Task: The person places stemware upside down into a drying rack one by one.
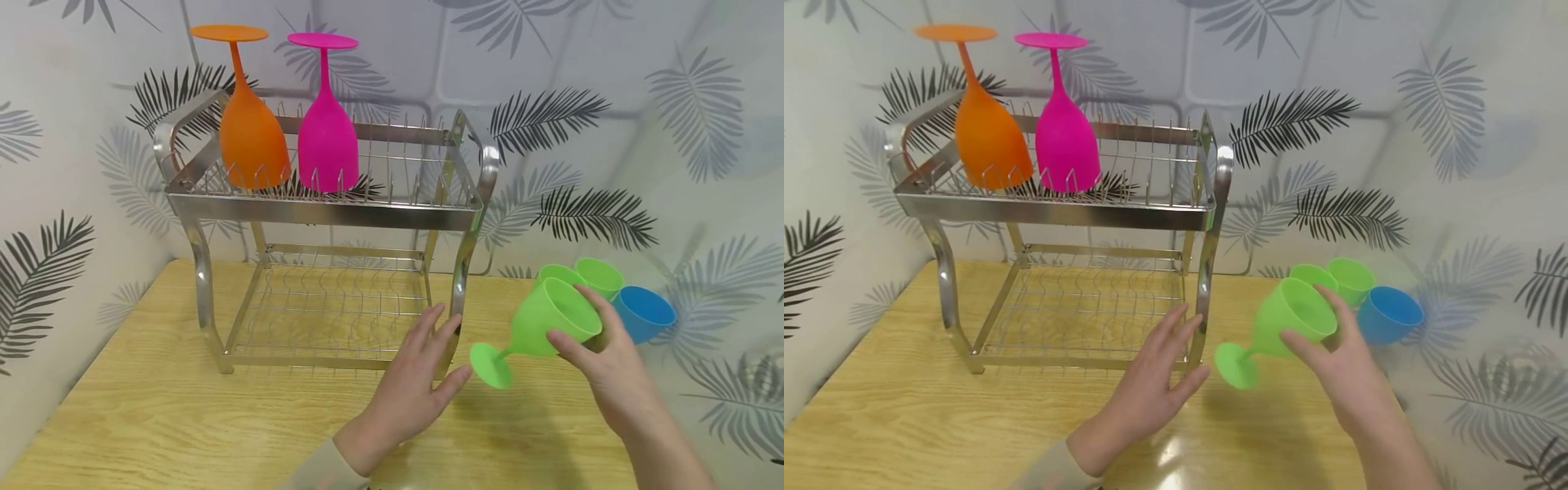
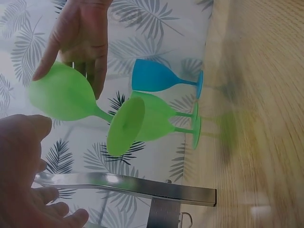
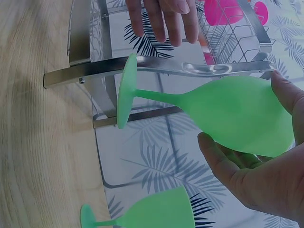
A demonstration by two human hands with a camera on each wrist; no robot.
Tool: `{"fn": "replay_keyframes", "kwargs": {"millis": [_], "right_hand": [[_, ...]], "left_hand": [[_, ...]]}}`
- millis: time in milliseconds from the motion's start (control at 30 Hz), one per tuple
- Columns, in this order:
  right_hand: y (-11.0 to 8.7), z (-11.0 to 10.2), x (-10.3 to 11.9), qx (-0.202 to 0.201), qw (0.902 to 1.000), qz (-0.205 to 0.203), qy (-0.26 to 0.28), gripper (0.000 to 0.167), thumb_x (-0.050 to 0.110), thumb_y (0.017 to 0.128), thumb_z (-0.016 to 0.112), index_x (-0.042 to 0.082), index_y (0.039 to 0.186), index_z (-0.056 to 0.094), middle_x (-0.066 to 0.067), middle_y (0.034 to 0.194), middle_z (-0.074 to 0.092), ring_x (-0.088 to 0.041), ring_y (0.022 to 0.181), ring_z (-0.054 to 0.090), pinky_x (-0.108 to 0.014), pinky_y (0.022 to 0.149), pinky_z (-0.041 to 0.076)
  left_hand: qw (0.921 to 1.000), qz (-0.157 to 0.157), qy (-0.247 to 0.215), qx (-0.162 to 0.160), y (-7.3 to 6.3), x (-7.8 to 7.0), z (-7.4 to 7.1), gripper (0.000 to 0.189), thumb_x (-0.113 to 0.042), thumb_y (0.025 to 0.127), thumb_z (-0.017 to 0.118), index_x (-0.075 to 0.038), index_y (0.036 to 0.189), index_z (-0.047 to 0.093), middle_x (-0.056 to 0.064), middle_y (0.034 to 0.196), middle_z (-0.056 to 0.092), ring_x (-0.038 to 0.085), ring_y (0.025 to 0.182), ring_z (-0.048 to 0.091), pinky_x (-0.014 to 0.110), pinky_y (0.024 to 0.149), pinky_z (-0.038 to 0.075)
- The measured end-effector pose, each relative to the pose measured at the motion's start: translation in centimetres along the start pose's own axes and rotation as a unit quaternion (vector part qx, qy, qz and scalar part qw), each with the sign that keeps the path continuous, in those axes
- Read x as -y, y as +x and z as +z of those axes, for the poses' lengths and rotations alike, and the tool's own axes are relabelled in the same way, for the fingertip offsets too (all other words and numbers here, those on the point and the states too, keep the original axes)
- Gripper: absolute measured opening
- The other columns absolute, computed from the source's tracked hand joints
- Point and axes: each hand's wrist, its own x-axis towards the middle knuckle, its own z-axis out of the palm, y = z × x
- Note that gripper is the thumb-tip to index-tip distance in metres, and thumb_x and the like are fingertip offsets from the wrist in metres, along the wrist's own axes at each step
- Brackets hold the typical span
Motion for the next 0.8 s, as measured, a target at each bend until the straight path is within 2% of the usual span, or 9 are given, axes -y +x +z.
{"fn": "replay_keyframes", "kwargs": {"millis": [167, 367, 600, 800], "right_hand": [[-0.1, 0.4, 0.3, 0.006, 0.9990, 0.000, 0.043, 0.086, 0.013, 0.109, 0.072, 0.025, 0.177, 0.021, -0.014, 0.150, 0.044, -0.008, 0.122, 0.063, -0.015, 0.095, 0.055], [-0.2, 0.9, 0.6, 0.010, 0.9967, -0.003, 0.081, 0.085, 0.008, 0.109, 0.070, 0.022, 0.177, 0.021, -0.013, 0.149, 0.043, -0.008, 0.121, 0.064, -0.018, 0.095, 0.057], [-0.3, 1.4, 0.9, 0.014, 0.9925, -0.010, 0.121, 0.081, 0.006, 0.109, 0.069, 0.025, 0.175, 0.026, -0.011, 0.149, 0.044, -0.010, 0.123, 0.065, -0.022, 0.098, 0.059], [-0.3, 1.9, 1.0, 0.015, 0.9886, -0.017, 0.149, 0.077, 0.008, 0.110, 0.069, 0.026, 0.173, 0.030, -0.011, 0.151, 0.043, -0.013, 0.127, 0.063, -0.025, 0.100, 0.059]], "left_hand": [[0.9998, -0.009, -0.019, -0.003, -0.1, 0.2, -0.1, 0.070, -0.047, 0.114, 0.058, -0.025, 0.175, 0.031, 0.000, 0.184, 0.014, 0.032, 0.167, 0.021, 0.069, 0.120, 0.042], [0.9982, -0.007, -0.060, -0.004, -0.2, 0.2, -0.4, 0.070, -0.045, 0.114, 0.060, -0.021, 0.174, 0.033, 0.000, 0.183, 0.017, 0.034, 0.166, 0.025, 0.068, 0.120, 0.042], [0.9951, -0.016, -0.097, 0.000, -0.3, 0.2, -0.7, 0.073, -0.049, 0.113, 0.060, -0.022, 0.175, 0.032, -0.002, 0.183, 0.018, 0.034, 0.166, 0.025, 0.071, 0.121, 0.038], [0.9939, -0.028, -0.107, 0.005, -0.4, 0.5, -1.0, 0.076, -0.049, 0.113, 0.061, -0.023, 0.176, 0.028, 0.000, 0.183, 0.018, 0.034, 0.165, 0.026, 0.069, 0.123, 0.035]]}}
